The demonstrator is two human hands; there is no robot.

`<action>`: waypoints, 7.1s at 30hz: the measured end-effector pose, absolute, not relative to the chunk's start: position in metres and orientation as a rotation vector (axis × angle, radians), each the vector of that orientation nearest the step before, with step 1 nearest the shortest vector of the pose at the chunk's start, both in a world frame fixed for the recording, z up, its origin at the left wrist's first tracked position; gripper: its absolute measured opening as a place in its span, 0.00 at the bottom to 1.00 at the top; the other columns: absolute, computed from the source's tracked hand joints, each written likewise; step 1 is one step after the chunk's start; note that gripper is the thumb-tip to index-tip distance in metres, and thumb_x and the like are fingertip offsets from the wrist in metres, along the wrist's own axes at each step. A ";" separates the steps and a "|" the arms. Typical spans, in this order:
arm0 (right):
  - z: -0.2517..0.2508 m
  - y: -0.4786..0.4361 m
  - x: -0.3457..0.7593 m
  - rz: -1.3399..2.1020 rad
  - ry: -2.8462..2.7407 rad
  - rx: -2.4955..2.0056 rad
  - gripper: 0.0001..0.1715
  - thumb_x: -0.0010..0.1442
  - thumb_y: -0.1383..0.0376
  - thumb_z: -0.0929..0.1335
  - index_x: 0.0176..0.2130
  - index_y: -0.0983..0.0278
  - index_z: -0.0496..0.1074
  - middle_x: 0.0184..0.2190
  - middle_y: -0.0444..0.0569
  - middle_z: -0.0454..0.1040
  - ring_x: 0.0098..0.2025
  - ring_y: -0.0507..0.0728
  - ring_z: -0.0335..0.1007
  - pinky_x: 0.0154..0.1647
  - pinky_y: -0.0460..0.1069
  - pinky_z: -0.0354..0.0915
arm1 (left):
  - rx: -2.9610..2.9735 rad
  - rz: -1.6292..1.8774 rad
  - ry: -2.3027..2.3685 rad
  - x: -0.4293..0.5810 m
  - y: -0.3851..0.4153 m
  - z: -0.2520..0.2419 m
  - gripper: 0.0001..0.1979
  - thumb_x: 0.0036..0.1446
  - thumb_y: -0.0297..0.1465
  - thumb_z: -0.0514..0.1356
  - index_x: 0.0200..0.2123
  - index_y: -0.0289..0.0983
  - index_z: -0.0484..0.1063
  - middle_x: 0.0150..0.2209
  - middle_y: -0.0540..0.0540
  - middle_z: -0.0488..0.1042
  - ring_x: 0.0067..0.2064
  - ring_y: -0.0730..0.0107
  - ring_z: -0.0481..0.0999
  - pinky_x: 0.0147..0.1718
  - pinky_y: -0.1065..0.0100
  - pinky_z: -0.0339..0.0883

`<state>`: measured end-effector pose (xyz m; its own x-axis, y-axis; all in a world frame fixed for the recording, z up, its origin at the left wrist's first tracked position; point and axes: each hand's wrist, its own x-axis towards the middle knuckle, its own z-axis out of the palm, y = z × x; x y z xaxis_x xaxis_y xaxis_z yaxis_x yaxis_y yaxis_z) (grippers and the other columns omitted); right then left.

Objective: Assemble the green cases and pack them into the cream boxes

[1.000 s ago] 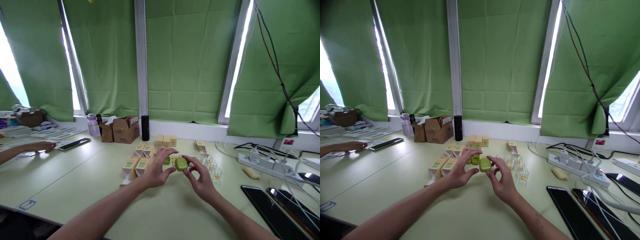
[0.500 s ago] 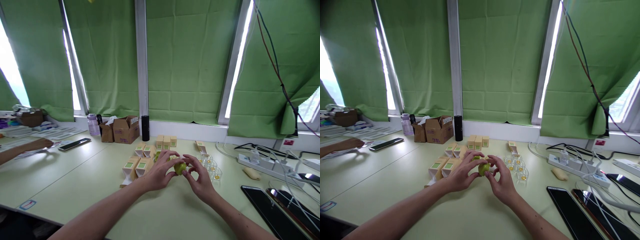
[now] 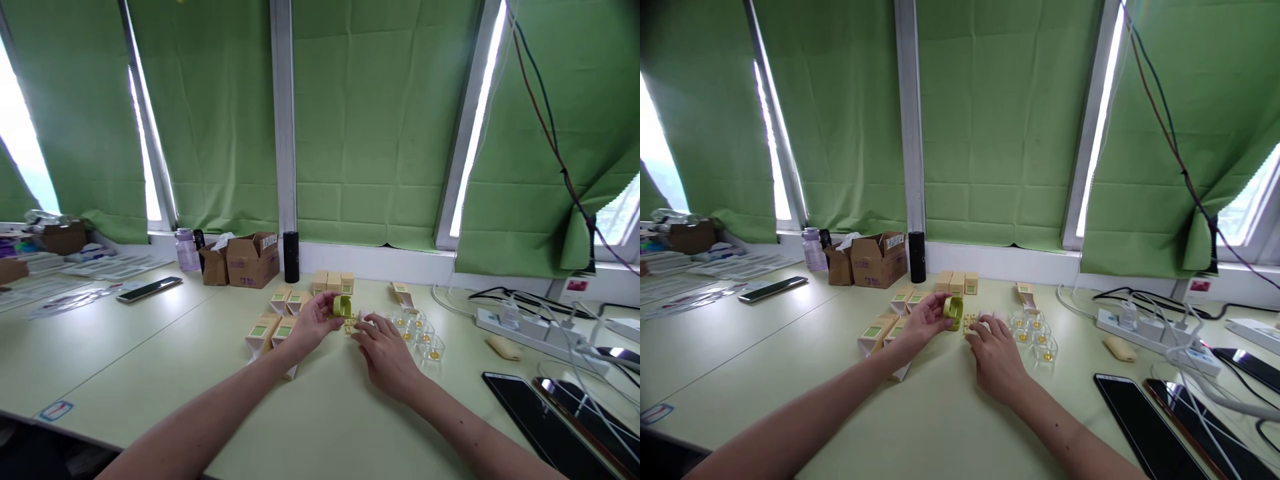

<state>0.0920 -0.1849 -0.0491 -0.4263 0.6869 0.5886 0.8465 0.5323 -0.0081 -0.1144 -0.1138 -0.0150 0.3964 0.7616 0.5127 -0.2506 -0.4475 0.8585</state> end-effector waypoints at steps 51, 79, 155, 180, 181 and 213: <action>-0.013 -0.199 0.093 1.047 -1.004 -0.863 0.28 0.46 0.44 0.80 0.35 0.65 0.83 0.28 0.50 0.74 0.32 0.55 0.66 0.24 0.47 0.63 | 1.981 1.170 0.673 -0.109 -0.131 -0.021 0.24 0.51 0.23 0.70 0.51 0.41 0.74 0.51 0.44 0.78 0.53 0.58 0.75 0.56 0.55 0.69; -0.020 -0.200 0.088 0.835 -1.167 -0.763 0.21 0.53 0.50 0.79 0.39 0.62 0.78 0.28 0.47 0.77 0.29 0.56 0.74 0.24 0.51 0.73 | 2.051 1.185 0.697 -0.106 -0.145 -0.014 0.23 0.51 0.22 0.69 0.51 0.41 0.75 0.52 0.43 0.79 0.55 0.55 0.77 0.57 0.53 0.69; -0.031 -0.204 0.093 -0.620 -1.881 -0.826 0.12 0.68 0.74 0.64 0.35 0.63 0.73 0.26 0.48 0.72 0.32 0.57 0.60 0.33 0.52 0.56 | 2.373 1.260 0.393 -0.103 -0.149 -0.018 0.26 0.52 0.23 0.73 0.54 0.41 0.76 0.49 0.41 0.78 0.54 0.54 0.74 0.55 0.53 0.70; -0.043 -0.199 0.096 -0.404 -1.908 -0.856 0.32 0.67 0.73 0.64 0.67 0.60 0.60 0.56 0.59 0.76 0.59 0.67 0.73 0.55 0.64 0.76 | 2.411 1.315 0.641 -0.108 -0.151 -0.017 0.28 0.54 0.29 0.73 0.57 0.43 0.72 0.50 0.43 0.76 0.53 0.57 0.75 0.52 0.56 0.73; -0.044 -0.199 0.096 -0.373 -1.882 -0.856 0.32 0.67 0.73 0.64 0.67 0.60 0.60 0.56 0.59 0.76 0.59 0.67 0.73 0.54 0.64 0.77 | 2.394 1.324 0.641 -0.108 -0.152 -0.016 0.29 0.53 0.29 0.74 0.57 0.43 0.71 0.51 0.43 0.75 0.54 0.57 0.74 0.53 0.56 0.73; -0.047 -0.198 0.093 -0.274 -1.809 -0.844 0.26 0.67 0.71 0.65 0.62 0.59 0.66 0.54 0.58 0.77 0.59 0.67 0.74 0.59 0.66 0.75 | 2.043 1.111 0.771 -0.095 -0.153 -0.012 0.10 0.63 0.36 0.59 0.31 0.37 0.71 0.28 0.49 0.72 0.31 0.68 0.71 0.33 0.67 0.66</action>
